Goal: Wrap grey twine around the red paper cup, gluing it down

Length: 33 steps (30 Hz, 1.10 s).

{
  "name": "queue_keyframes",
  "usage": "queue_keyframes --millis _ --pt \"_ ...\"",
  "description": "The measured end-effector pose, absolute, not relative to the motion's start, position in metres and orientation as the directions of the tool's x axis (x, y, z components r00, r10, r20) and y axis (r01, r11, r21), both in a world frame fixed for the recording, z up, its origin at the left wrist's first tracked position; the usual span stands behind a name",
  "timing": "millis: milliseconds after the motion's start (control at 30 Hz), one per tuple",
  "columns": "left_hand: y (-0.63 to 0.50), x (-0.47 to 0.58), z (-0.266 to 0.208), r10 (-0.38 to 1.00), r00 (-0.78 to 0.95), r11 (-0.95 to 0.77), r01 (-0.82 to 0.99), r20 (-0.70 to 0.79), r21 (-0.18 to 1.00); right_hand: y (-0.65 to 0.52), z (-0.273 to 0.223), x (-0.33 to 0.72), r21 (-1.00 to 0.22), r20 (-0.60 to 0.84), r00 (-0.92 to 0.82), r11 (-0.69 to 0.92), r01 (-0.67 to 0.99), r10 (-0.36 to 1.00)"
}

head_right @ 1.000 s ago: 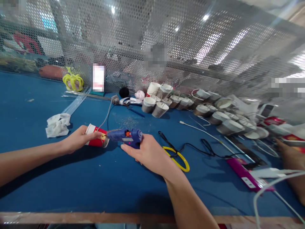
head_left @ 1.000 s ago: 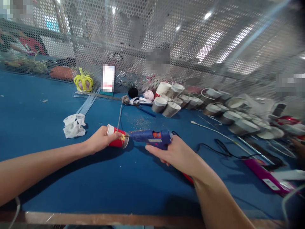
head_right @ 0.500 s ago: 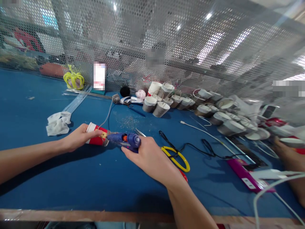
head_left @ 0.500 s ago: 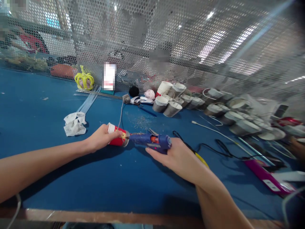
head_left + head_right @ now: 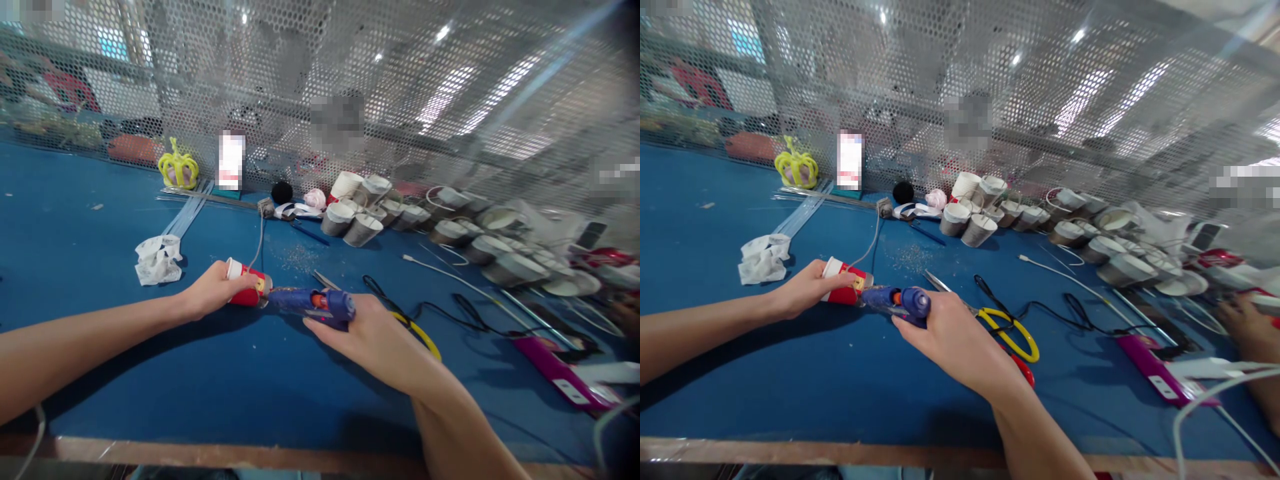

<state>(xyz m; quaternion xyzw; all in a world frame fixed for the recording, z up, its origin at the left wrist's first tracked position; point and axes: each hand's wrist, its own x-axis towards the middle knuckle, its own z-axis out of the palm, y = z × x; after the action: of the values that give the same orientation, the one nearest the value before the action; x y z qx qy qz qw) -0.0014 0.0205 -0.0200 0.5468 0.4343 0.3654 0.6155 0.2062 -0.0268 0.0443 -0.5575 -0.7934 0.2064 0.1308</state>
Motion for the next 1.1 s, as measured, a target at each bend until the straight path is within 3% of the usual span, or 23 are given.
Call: queue_keyframes --millis 567,1100 --pt "0.0204 -0.0015 -0.0204 0.928 0.350 0.110 0.061 -0.124 0.992 -0.0264 0.0446 0.2065 -0.460 0.009 -0.331 0.298 0.836 0.943" --pt "0.0174 -0.0036 -0.0214 0.942 0.330 -0.032 0.272 -0.062 0.962 -0.0205 0.0415 0.2084 -0.449 0.013 -0.248 0.227 0.864 0.969"
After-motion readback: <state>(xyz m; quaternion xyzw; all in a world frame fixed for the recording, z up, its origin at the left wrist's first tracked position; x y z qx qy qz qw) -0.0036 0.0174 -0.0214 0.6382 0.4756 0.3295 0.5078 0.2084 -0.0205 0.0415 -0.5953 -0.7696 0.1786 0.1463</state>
